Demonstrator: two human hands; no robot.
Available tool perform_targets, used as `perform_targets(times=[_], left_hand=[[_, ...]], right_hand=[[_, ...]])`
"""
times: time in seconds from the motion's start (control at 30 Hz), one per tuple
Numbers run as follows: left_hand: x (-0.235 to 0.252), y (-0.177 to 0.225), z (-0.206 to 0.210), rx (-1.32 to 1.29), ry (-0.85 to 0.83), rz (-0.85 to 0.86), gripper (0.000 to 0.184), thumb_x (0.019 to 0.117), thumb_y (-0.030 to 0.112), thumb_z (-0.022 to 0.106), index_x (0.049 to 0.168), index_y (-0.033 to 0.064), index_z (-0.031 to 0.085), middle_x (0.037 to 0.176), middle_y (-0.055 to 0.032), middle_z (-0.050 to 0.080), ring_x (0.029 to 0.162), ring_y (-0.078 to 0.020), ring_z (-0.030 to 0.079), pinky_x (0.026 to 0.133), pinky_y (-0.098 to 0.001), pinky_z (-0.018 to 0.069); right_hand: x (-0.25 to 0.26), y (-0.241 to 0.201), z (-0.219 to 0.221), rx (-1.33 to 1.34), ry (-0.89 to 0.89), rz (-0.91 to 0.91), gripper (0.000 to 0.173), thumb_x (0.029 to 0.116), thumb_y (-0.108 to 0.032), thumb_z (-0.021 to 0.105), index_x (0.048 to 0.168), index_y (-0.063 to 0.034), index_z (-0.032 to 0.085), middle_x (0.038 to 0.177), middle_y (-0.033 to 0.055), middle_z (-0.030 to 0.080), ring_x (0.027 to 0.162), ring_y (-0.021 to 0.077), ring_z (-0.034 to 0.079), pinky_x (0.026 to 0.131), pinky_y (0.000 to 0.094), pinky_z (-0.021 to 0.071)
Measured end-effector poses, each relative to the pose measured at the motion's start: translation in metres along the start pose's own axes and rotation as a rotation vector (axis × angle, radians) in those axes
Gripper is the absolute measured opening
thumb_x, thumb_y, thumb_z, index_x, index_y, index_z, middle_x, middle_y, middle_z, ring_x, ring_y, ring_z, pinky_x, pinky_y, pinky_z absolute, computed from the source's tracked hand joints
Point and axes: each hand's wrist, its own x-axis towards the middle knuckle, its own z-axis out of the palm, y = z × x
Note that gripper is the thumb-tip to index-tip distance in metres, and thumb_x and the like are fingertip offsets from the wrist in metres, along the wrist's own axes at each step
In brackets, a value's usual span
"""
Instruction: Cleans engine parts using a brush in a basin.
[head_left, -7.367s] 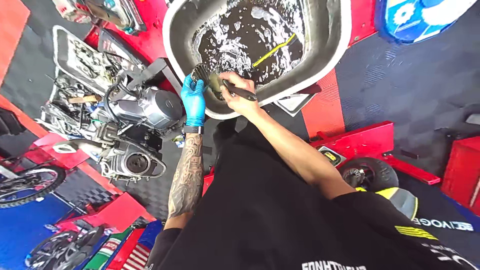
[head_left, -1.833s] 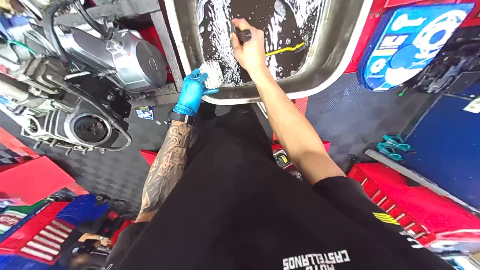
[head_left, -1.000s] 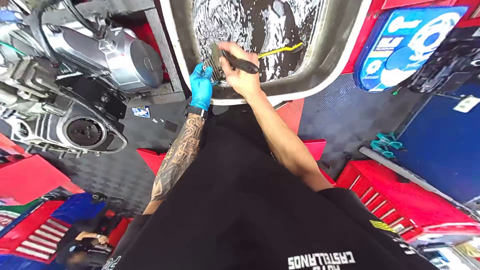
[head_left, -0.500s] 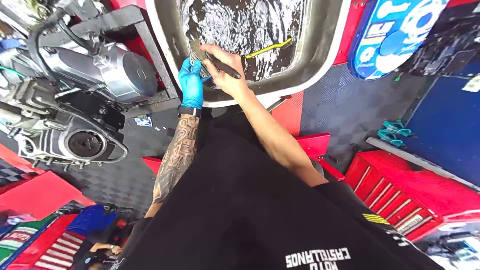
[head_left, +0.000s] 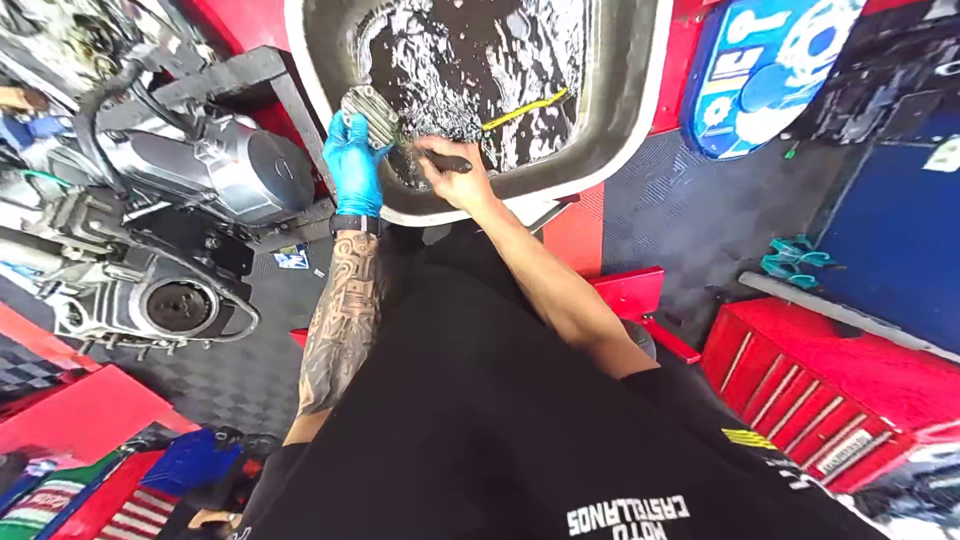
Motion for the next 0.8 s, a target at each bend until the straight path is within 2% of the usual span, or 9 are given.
perform_targets(times=[0.1, 0.2, 0.27, 0.4, 0.43, 0.5, 0.57, 0.7, 0.8], left_hand=[[0.003, 0.001, -0.005, 0.030, 0.004, 0.002, 0.035, 0.1084, 0.015, 0.050, 0.138, -0.0027, 0.050, 0.119, -0.0173, 0.066, 0.102, -0.0271, 0.072, 0.087, -0.0472, 0.0646], [-0.001, -0.003, 0.000, 0.036, -0.017, -0.035, 0.034, 0.1084, 0.015, 0.050, 0.137, -0.0019, 0.052, 0.116, -0.0160, 0.067, 0.098, -0.0250, 0.072, 0.084, -0.0444, 0.0647], [-0.004, -0.002, 0.006, 0.035, -0.022, -0.039, 0.031, 0.1085, 0.015, 0.049, 0.134, -0.0019, 0.053, 0.111, -0.0147, 0.068, 0.093, -0.0236, 0.072, 0.081, -0.0434, 0.0648], [0.002, -0.007, -0.009, 0.053, -0.038, -0.042, 0.033, 0.1091, 0.016, 0.047, 0.137, -0.0028, 0.051, 0.119, -0.0175, 0.066, 0.103, -0.0276, 0.072, 0.087, -0.0482, 0.0641], [0.000, -0.008, -0.014, 0.058, -0.051, -0.055, 0.034, 0.1095, 0.016, 0.047, 0.137, -0.0027, 0.050, 0.120, -0.0179, 0.066, 0.103, -0.0284, 0.072, 0.087, -0.0485, 0.0642], [0.000, -0.007, -0.015, 0.065, -0.093, -0.075, 0.034, 0.1100, 0.017, 0.046, 0.138, -0.0015, 0.049, 0.119, -0.0178, 0.066, 0.101, -0.0288, 0.072, 0.085, -0.0486, 0.0646], [-0.005, -0.002, -0.011, 0.092, -0.127, -0.100, 0.032, 0.1099, 0.019, 0.047, 0.136, 0.0004, 0.052, 0.114, -0.0154, 0.068, 0.096, -0.0264, 0.073, 0.082, -0.0458, 0.0653], [-0.006, 0.006, -0.009, 0.112, -0.133, -0.085, 0.031, 0.1094, 0.017, 0.048, 0.133, -0.0013, 0.055, 0.114, -0.0158, 0.068, 0.097, -0.0273, 0.073, 0.083, -0.0481, 0.0651], [-0.008, -0.003, -0.016, 0.152, -0.150, -0.129, 0.032, 0.1096, 0.017, 0.047, 0.135, -0.0006, 0.055, 0.118, -0.0162, 0.068, 0.100, -0.0272, 0.073, 0.084, -0.0475, 0.0648]], right_hand=[[-0.007, -0.009, -0.005, 0.022, 0.145, 0.011, 0.027, 0.0923, -0.010, 0.068, 0.118, -0.0074, 0.076, 0.099, 0.0065, 0.078, 0.082, 0.0139, 0.074, 0.074, 0.0373, 0.0625], [0.019, -0.046, -0.009, 0.111, 0.226, -0.120, 0.028, 0.0946, -0.004, 0.066, 0.122, -0.0007, 0.073, 0.114, 0.0111, 0.076, 0.100, 0.0176, 0.075, 0.088, 0.0374, 0.0630], [0.018, -0.036, 0.000, 0.090, 0.175, -0.141, 0.029, 0.0940, -0.005, 0.066, 0.122, -0.0021, 0.074, 0.112, 0.0107, 0.077, 0.098, 0.0177, 0.075, 0.088, 0.0371, 0.0623], [-0.001, -0.008, 0.001, 0.014, 0.084, 0.007, 0.029, 0.0919, -0.010, 0.066, 0.119, -0.0085, 0.076, 0.098, 0.0075, 0.078, 0.082, 0.0166, 0.074, 0.075, 0.0394, 0.0614], [-0.004, -0.014, -0.001, 0.011, 0.123, 0.023, 0.029, 0.0921, -0.011, 0.067, 0.120, -0.0084, 0.076, 0.099, 0.0074, 0.078, 0.082, 0.0164, 0.074, 0.075, 0.0388, 0.0616], [0.006, -0.037, -0.008, 0.041, 0.203, -0.015, 0.029, 0.0950, -0.009, 0.067, 0.123, -0.0062, 0.074, 0.109, 0.0078, 0.077, 0.094, 0.0157, 0.075, 0.083, 0.0364, 0.0626], [0.011, -0.048, -0.005, 0.098, 0.199, -0.081, 0.030, 0.0955, -0.006, 0.066, 0.125, -0.0037, 0.073, 0.115, 0.0096, 0.076, 0.100, 0.0171, 0.074, 0.089, 0.0362, 0.0622], [-0.002, -0.024, 0.000, 0.070, 0.102, -0.078, 0.028, 0.0935, -0.008, 0.066, 0.120, -0.0065, 0.075, 0.105, 0.0082, 0.078, 0.089, 0.0156, 0.075, 0.081, 0.0367, 0.0622], [0.004, -0.046, -0.010, 0.097, 0.155, -0.056, 0.029, 0.0935, -0.007, 0.066, 0.122, -0.0044, 0.074, 0.106, 0.0088, 0.078, 0.089, 0.0147, 0.075, 0.081, 0.0357, 0.0626]])
